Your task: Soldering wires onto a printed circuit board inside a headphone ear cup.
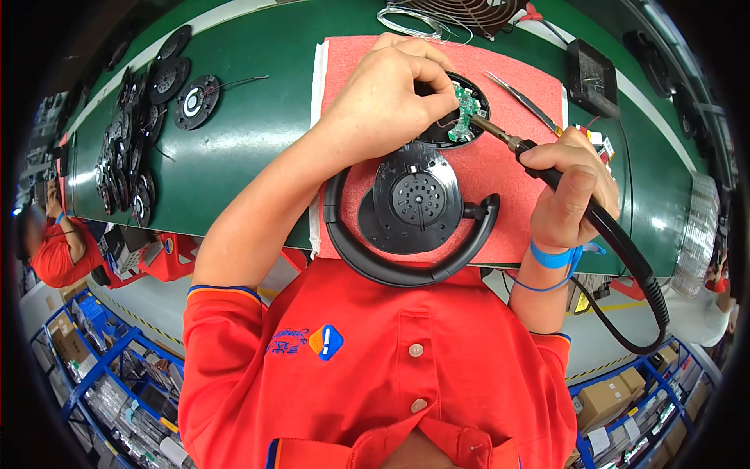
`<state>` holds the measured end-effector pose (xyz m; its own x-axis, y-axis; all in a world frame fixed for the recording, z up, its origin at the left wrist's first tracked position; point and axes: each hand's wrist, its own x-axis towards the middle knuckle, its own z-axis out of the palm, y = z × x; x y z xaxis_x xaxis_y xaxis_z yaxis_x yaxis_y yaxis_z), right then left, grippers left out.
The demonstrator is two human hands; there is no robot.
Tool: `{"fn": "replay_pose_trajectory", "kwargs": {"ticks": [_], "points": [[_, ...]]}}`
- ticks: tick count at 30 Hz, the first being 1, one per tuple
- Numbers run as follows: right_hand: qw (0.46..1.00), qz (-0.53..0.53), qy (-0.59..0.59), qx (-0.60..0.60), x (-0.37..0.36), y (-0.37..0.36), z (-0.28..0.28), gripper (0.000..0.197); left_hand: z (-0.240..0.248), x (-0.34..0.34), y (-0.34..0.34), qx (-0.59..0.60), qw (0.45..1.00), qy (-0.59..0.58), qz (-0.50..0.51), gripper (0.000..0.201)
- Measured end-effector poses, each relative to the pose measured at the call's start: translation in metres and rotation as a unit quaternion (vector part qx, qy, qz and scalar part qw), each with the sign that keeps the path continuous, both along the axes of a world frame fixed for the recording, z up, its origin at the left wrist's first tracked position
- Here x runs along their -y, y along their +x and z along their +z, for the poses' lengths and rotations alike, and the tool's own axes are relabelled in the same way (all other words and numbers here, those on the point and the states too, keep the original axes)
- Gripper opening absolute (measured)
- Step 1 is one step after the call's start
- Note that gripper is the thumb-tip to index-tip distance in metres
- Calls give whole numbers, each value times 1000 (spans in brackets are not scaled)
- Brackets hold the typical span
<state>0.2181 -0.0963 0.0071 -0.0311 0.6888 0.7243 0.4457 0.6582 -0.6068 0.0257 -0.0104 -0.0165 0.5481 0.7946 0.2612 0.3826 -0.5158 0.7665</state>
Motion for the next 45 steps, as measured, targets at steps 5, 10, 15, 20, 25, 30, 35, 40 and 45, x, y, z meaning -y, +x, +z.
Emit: {"fn": "replay_pose_trajectory", "kwargs": {"ticks": [5,10,15,20,25,30,35,40,45], "points": [[1000,-1,-13,5,-1,1,-1,32,0,0,0,-3,1000,-6,0,10],[999,-20,-19,24,-2,-5,0,51,-4,0,3,27,999,10,16,9],[999,-15,-15,24,-1,-5,1,49,-4,0,3,20,999,22,16,9],[1000,-13,-15,25,-1,-5,1,49,-5,0,3,19,999,25,16,9],[999,-18,-20,26,0,-5,2,51,-5,0,3,17,999,31,17,9],[999,-10,19,-36,-1,3,-5,37,-5,1,4,15,999,37,16,8],[999,-49,3,-19,3,1,0,50,-5,1,3,13,999,37,16,8],[998,-67,9,10,2,3,-2,56,-2,3,6,-6,999,43,20,7],[998,-68,17,-4,0,2,-3,54,-1,3,8,2,995,93,19,6]]}}
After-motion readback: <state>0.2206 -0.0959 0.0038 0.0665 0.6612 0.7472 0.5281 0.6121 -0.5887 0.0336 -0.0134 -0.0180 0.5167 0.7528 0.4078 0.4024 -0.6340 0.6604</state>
